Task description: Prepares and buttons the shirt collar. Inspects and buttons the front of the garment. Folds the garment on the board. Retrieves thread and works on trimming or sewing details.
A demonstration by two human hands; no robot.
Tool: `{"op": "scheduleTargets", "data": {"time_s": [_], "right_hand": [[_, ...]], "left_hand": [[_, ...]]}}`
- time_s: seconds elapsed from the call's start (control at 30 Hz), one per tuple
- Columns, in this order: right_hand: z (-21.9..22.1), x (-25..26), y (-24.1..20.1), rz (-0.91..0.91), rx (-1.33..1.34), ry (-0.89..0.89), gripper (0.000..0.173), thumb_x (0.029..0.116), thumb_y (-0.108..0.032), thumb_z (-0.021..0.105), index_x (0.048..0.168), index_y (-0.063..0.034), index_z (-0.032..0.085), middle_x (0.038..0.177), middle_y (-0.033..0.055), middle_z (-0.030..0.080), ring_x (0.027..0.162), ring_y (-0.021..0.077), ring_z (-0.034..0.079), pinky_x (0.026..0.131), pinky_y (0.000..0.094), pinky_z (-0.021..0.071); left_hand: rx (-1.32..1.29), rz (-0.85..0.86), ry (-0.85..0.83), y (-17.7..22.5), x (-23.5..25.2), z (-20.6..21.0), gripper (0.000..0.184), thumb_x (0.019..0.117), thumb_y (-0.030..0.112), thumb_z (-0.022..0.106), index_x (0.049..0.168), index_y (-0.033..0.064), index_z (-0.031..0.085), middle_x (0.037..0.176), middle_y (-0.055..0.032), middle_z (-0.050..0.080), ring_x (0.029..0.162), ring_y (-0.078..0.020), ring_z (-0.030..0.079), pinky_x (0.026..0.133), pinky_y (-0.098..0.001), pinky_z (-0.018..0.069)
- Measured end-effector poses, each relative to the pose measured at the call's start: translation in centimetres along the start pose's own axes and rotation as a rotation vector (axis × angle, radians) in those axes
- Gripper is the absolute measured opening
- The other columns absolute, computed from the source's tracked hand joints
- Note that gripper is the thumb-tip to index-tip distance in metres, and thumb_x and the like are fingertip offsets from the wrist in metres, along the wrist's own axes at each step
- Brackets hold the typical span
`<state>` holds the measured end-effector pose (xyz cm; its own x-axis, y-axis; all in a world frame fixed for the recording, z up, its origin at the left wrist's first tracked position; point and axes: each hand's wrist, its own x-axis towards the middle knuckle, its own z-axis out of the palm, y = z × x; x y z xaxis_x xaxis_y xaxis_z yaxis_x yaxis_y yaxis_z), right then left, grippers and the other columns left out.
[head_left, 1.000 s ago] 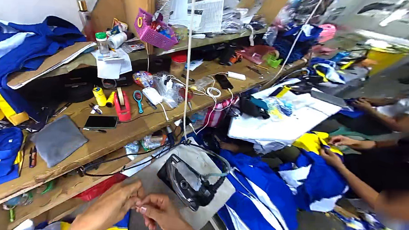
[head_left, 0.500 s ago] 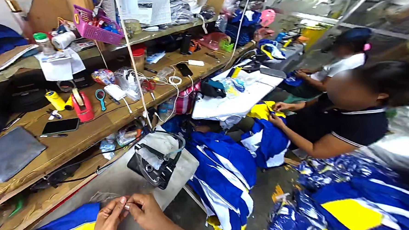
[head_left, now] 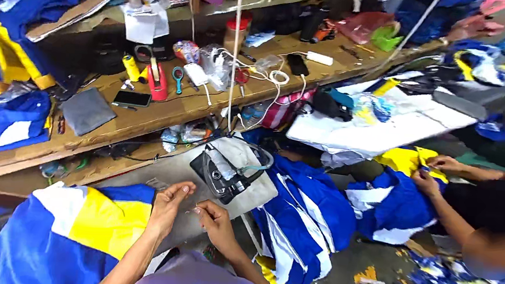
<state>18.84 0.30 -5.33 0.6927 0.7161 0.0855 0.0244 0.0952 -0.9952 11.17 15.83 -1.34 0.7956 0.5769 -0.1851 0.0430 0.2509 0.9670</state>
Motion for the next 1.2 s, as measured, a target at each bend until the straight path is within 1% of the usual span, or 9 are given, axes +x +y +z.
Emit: {"op": "scheduleTargets", "data": {"time_s": [0.07,0.17,0.3,0.47,0.67,0.83,0.9,1.0,1.2], "right_hand": [[0.0,0.3,0.0,0.038,0.024,0.026,0.014,0.0997,-0.007,0.060,0.101,0.0020,0.071,0.070,-0.0014,0.064,0.058,0.0019,0.057,0.054,0.0189,0.0504],[0.0,0.9,0.0,0.071,0.006,0.034,0.014,0.0994,-0.007,0.060,0.100,0.0025,0.070,0.070,-0.0009,0.064,0.057,0.0027,0.057,0.054,0.0194,0.0503],[0.7,1.2,0.1,0.042,-0.157,-0.091,0.017,0.1002,-0.011,0.059,0.101,0.0003,0.072,0.075,0.0000,0.069,0.061,0.0019,0.061,0.059,0.0195,0.0538],[1.5,0.7,1.0,-0.043,-0.324,-0.166,0.021,0.1003,-0.016,0.060,0.098,-0.0016,0.074,0.070,0.0019,0.066,0.058,0.0042,0.058,0.057,0.0232,0.0511],[1.7,0.4,1.5,-0.026,-0.263,-0.147,0.019,0.0993,-0.014,0.059,0.099,-0.0014,0.073,0.067,-0.0010,0.064,0.055,0.0006,0.056,0.052,0.0182,0.0487],[2.2,0.7,1.5,0.027,-0.207,-0.100,0.017,0.1001,-0.013,0.060,0.099,-0.0009,0.072,0.067,-0.0020,0.062,0.055,0.0007,0.055,0.052,0.0180,0.0475],[2.2,1.1,1.6,0.061,-0.212,-0.077,0.019,0.1001,-0.012,0.060,0.108,-0.0001,0.072,0.070,-0.0007,0.065,0.056,0.0018,0.057,0.053,0.0189,0.0496],[2.4,1.3,1.6,0.080,-0.247,-0.120,0.030,0.1001,-0.010,0.059,0.126,0.0008,0.070,0.078,0.0028,0.071,0.059,0.0039,0.060,0.057,0.0214,0.0538],[2.7,1.2,1.7,0.052,-0.347,-0.234,0.047,0.1003,-0.016,0.061,0.145,-0.0009,0.057,0.074,0.0043,0.069,0.057,0.0085,0.059,0.058,0.0278,0.0539]], "left_hand": [[0.021,-0.005,0.053,-0.4,-0.2,-0.7,0.021,0.1028,0.009,0.057,0.118,-0.0042,0.062,0.107,-0.0136,0.073,0.095,-0.0220,0.073,0.085,-0.0361,0.0614],[0.097,-0.135,0.011,-0.9,-1.1,-1.6,0.024,0.1042,0.019,0.056,0.092,0.0013,0.066,0.079,-0.0040,0.071,0.072,-0.0137,0.069,0.071,-0.0309,0.0603],[0.000,-0.365,-0.109,-1.6,-2.4,-1.1,0.029,0.1060,0.027,0.056,0.113,0.0019,0.069,0.099,-0.0055,0.073,0.089,-0.0145,0.071,0.079,-0.0329,0.0609],[-0.138,-0.181,0.037,-2.6,-1.7,-1.2,0.018,0.1005,0.010,0.064,0.094,-0.0004,0.076,0.086,-0.0071,0.074,0.079,-0.0124,0.069,0.077,-0.0297,0.0583],[-0.248,-0.190,0.082,0.2,-0.9,-2.9,0.015,0.1015,0.001,0.059,0.100,-0.0062,0.071,0.099,-0.0134,0.076,0.093,-0.0190,0.074,0.091,-0.0337,0.0601],[-0.087,-0.197,0.117,-1.1,-1.0,-3.6,0.017,0.1043,0.012,0.058,0.097,-0.0007,0.066,0.088,-0.0085,0.072,0.081,-0.0162,0.071,0.079,-0.0310,0.0607],[-0.012,-0.271,0.087,-2.0,-1.6,-3.9,0.025,0.1046,0.020,0.059,0.087,0.0031,0.064,0.078,-0.0036,0.069,0.072,-0.0126,0.068,0.072,-0.0284,0.0595],[-0.013,-0.402,-0.036,-2.9,-2.5,-4.2,0.026,0.1039,0.027,0.062,0.101,0.0030,0.072,0.092,-0.0042,0.073,0.083,-0.0122,0.070,0.078,-0.0290,0.0591],[-0.205,-0.265,0.060,-3.6,-2.1,-3.3,0.014,0.0988,0.008,0.066,0.092,-0.0016,0.074,0.086,-0.0074,0.073,0.079,-0.0122,0.068,0.078,-0.0291,0.0578]]}}
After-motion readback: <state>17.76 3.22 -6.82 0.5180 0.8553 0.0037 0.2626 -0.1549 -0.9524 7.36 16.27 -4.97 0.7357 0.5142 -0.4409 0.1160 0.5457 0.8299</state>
